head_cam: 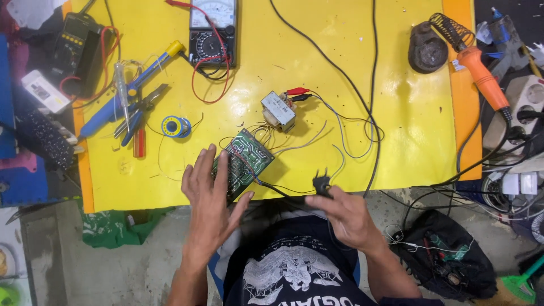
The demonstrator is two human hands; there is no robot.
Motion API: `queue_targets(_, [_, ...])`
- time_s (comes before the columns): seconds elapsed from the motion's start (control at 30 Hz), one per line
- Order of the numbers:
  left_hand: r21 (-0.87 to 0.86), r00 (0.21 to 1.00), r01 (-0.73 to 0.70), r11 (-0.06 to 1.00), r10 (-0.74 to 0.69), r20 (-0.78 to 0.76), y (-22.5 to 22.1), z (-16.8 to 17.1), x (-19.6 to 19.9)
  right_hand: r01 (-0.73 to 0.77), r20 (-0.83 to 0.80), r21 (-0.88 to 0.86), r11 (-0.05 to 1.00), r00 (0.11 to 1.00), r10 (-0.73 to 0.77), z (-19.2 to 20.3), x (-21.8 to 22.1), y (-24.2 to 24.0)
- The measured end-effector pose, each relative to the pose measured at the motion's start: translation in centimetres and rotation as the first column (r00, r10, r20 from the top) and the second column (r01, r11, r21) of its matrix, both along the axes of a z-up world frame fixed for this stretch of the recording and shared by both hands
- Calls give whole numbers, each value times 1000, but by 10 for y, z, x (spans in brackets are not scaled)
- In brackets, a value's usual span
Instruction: A person is preparing and testing electronic components on a workbench, including using a multimeter and stripping wires.
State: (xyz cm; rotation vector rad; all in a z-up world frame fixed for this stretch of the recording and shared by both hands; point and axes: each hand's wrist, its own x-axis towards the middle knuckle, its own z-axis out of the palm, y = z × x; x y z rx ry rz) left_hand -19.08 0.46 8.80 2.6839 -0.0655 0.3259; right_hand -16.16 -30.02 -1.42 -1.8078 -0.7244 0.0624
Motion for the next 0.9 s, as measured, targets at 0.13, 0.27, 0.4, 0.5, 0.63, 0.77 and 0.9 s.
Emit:
queue_targets(0.13, [-140, 974, 53, 989, -20, 225, -31, 6, -17, -156, 40, -67, 985, 987, 159, 46, -19, -4])
queue_targets(0.27, [-318, 923, 275, 908, -156, 352, -72, -1, -23, -161, -250, -249, 955, 963, 97, 49, -40, -17])
queue_targets(0.4, [-431, 920, 377, 820, -278, 276, -104, -7, -29, 263, -186, 261, 929, 958, -219, 33, -59, -55])
queue_targets(0.5, [-360, 899, 438, 824, -389, 203, -116, -24, -22, 592, 50, 386, 708, 752, -657, 24, -61, -94])
queue_targets(0.63, [-234, 859, 513, 826, -494, 137, -125, -39, -11, 386, -104, 778, 496, 857, -504, 81, -3, -133])
queue_targets(0.77, [-190, 798, 602, 776, -595, 100, -123, -39, -12, 860, 73, 373, 349, 347, -935, 96, 65, -176])
queue_targets(0.9, [-245, 785, 614, 750, -613, 92, -115, -46, -22, 953, -114, 198, 228, 253, -961, 45, 151, -245])
